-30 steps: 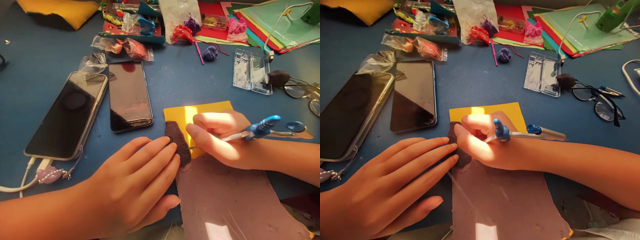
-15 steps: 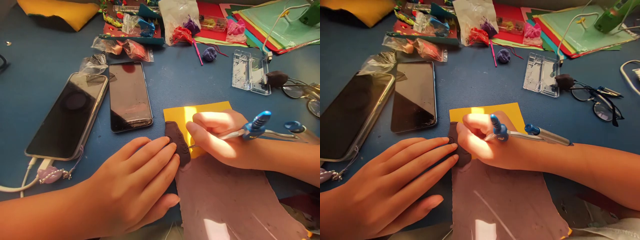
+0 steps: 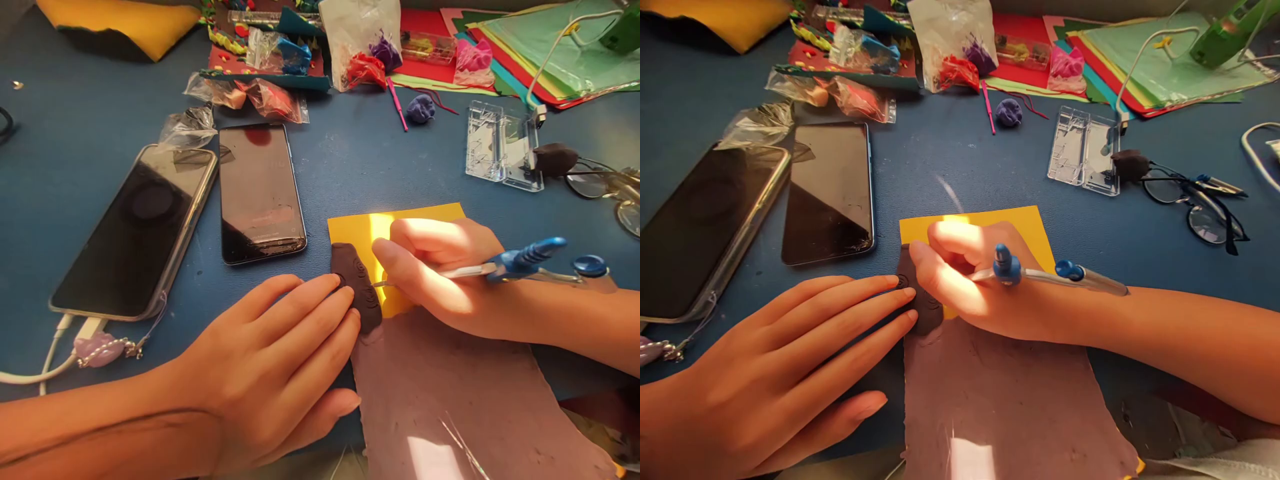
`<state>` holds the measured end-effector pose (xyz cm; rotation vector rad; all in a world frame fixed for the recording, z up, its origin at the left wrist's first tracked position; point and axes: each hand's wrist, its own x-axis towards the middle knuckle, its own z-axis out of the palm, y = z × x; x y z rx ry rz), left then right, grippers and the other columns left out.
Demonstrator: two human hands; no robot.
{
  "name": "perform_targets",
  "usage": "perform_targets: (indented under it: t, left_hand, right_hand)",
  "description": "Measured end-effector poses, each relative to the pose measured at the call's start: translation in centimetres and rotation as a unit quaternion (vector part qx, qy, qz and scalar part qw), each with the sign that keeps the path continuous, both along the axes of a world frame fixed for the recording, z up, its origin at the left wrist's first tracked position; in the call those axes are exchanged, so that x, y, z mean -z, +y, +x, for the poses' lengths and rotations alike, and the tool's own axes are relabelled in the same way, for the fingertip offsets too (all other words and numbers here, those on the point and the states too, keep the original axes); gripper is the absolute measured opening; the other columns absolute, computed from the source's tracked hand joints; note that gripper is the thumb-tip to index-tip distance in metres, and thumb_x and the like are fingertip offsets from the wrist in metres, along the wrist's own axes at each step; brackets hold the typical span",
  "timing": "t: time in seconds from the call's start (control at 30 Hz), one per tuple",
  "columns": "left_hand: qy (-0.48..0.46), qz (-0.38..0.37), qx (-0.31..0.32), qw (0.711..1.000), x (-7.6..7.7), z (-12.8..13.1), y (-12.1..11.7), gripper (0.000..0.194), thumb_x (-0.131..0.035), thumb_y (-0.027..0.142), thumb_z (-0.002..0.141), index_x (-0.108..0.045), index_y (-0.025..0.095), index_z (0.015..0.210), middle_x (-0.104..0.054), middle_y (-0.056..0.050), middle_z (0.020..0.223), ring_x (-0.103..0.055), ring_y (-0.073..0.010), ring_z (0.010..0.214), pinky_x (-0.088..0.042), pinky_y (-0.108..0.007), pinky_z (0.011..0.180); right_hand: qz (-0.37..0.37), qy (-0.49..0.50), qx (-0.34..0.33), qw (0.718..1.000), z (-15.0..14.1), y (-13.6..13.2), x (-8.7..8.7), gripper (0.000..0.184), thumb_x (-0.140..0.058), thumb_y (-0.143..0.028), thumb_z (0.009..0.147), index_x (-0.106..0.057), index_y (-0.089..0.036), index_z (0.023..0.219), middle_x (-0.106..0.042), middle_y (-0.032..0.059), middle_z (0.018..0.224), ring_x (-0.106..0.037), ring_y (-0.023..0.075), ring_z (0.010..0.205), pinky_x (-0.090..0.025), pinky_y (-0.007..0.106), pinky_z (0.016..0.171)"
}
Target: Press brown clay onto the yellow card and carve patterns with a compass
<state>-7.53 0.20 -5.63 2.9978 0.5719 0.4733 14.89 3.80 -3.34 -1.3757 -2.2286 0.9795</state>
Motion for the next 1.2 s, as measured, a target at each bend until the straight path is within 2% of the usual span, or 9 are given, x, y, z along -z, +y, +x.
perform_targets:
  t: [0.2, 0.37, 0.6, 0.87, 1.07, 1.2]
  left_hand:
    - [0.005, 0.006, 0.005, 1.000, 0.0, -0.1, 0.1, 0.037, -0.049, 0.028, 0.093, -0.059, 0.006, 0.122, -0.064, -0.017, 0.125, -0.054, -0.0310, 0.122, -0.047, -0.044, 0.097]
    - [-0.002, 0.007, 0.008, 1.000, 0.0, -0.1, 0.0, 0.037, -0.051, 0.027, 0.093, -0.060, 0.006, 0.121, -0.064, -0.017, 0.124, -0.054, -0.0309, 0.122, -0.047, -0.044, 0.098]
    - [0.008, 0.000, 0.007, 1.000, 0.3, -0.3, 0.0, 0.039, -0.048, 0.030, 0.094, -0.059, 0.007, 0.124, -0.062, -0.016, 0.128, -0.052, -0.0304, 0.125, -0.046, -0.043, 0.100]
    - [0.012, 0.014, 0.015, 1.000, -0.1, -0.3, 0.1, 0.038, -0.050, 0.029, 0.092, -0.060, 0.007, 0.121, -0.064, -0.014, 0.126, -0.054, -0.0302, 0.123, -0.048, -0.043, 0.096]
    - [-0.088, 0.039, -0.003, 0.995, 1.2, -0.4, -1.2, 0.029, -0.045, 0.027, 0.092, -0.069, 0.017, 0.104, -0.071, -0.005, 0.114, -0.059, -0.0241, 0.117, -0.050, -0.039, 0.098]
    - [-0.084, 0.038, -0.014, 0.996, 1.5, -0.6, -2.1, 0.029, -0.043, 0.026, 0.093, -0.068, 0.018, 0.104, -0.071, -0.003, 0.114, -0.056, -0.0214, 0.122, -0.051, -0.036, 0.097]
  right_hand:
    - [0.053, 0.006, 0.009, 0.999, 0.2, -0.4, 0.7, 0.037, -0.040, -0.028, 0.093, -0.028, -0.022, 0.059, -0.028, -0.0060, 0.052, -0.027, 0.0084, 0.044, -0.026, 0.025, 0.046]
    - [0.057, 0.009, 0.008, 0.998, 0.3, -0.4, 0.7, 0.038, -0.040, -0.028, 0.093, -0.027, -0.021, 0.058, -0.027, -0.0064, 0.051, -0.025, 0.0079, 0.044, -0.023, 0.025, 0.044]
    - [0.060, 0.043, -0.049, 0.996, 0.7, -0.4, 1.1, 0.040, -0.042, -0.028, 0.094, -0.028, -0.020, 0.057, -0.028, -0.0067, 0.048, -0.023, 0.0064, 0.043, -0.023, 0.024, 0.043]
    - [0.071, 0.076, -0.050, 0.993, 0.6, -0.5, 1.5, 0.039, -0.045, -0.022, 0.093, -0.027, -0.020, 0.058, -0.028, -0.0066, 0.048, -0.021, 0.0072, 0.043, -0.022, 0.025, 0.043]
    - [0.020, 0.109, -0.025, 0.994, 0.6, -0.4, 1.5, 0.043, -0.045, -0.032, 0.094, -0.025, -0.022, 0.056, -0.028, -0.0058, 0.048, -0.023, 0.0081, 0.043, -0.025, 0.025, 0.044]
    - [-0.027, 0.119, -0.008, 0.993, 0.3, -0.4, 1.0, 0.045, -0.049, -0.039, 0.092, -0.030, -0.022, 0.054, -0.035, -0.0054, 0.048, -0.030, 0.0071, 0.044, -0.027, 0.024, 0.043]
